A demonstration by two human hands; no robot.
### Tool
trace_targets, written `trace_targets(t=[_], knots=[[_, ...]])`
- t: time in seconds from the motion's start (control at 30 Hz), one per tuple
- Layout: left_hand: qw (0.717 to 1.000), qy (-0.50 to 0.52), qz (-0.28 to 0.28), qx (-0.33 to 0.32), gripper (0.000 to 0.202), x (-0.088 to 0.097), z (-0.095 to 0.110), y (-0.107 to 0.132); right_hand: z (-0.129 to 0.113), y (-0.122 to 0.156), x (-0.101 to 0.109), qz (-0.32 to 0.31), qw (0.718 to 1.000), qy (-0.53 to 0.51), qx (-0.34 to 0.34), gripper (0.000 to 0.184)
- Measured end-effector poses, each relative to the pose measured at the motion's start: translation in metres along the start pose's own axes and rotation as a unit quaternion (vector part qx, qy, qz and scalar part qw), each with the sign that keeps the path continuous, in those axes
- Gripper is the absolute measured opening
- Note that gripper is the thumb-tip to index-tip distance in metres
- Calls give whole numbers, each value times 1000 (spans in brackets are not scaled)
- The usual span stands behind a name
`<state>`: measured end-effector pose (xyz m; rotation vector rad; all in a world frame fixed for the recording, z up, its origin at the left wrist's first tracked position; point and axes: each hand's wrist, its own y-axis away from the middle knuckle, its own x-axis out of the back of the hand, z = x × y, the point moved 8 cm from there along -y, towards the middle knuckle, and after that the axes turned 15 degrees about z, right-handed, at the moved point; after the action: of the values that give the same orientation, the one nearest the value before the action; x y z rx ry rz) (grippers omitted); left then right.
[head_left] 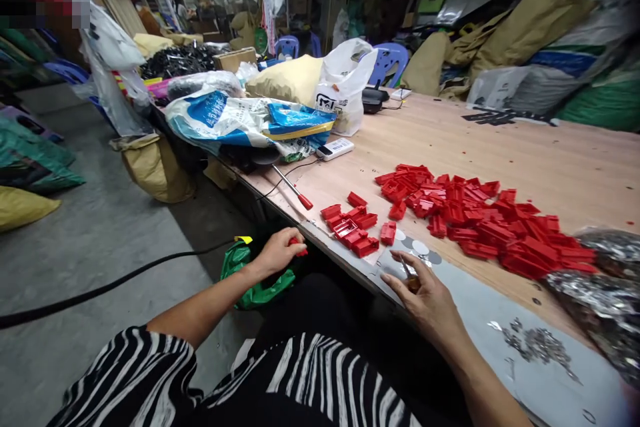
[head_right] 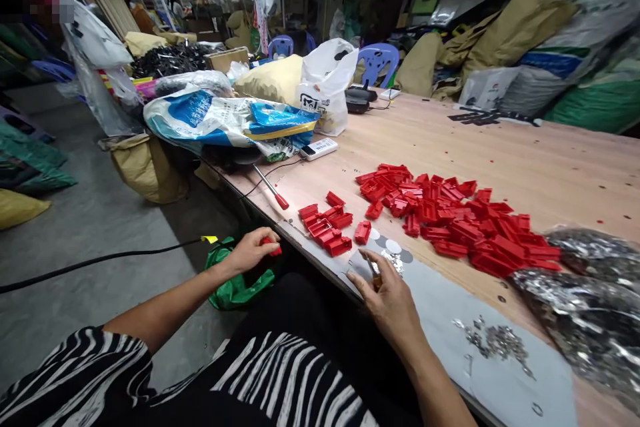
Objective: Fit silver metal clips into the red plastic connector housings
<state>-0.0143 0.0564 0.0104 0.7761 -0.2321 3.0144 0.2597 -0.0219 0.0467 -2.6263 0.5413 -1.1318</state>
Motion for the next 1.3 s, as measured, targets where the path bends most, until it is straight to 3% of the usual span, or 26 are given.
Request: trace_targets(t=[0.07, 0.13, 0.23, 0.37, 0.47, 0.63, 0.83, 1.0, 1.3], knots=[[998, -47, 31, -10, 6, 24, -19, -8, -2, -4, 1, 6, 999, 21, 24, 52], [995, -81, 58, -15, 23, 39, -29, -12, -5, -8, -3, -2, 999, 34, 40, 57], [989, -115, 87, -40, 47, 42, -24, -17, -9, -11, -15, -41, 997, 44, 45, 66], [987, -94, 76, -110, 39, 19, 6, -24, -17, -18, -33, -75, 992, 76, 61, 81], [989, -63, 68, -116, 37, -3, 22, -26, -22, -29, -44, -79, 986, 126, 68, 90], [981, -31, 60, -185, 77, -40, 48, -20, -28, -47, -61, -115, 976, 168, 72, 101], [989, -74, -13, -131, 118, -78, 42, -45, -27, -61, -72, -154, 966, 198, 62, 102], [979, -89, -81, -165, 97, -84, 49, -57, -34, -68, -77, -197, 964, 156, 91, 96], [975, -76, -27, -206, 73, -61, 45, -30, -41, -51, -84, -186, 971, 40, 144, 78]])
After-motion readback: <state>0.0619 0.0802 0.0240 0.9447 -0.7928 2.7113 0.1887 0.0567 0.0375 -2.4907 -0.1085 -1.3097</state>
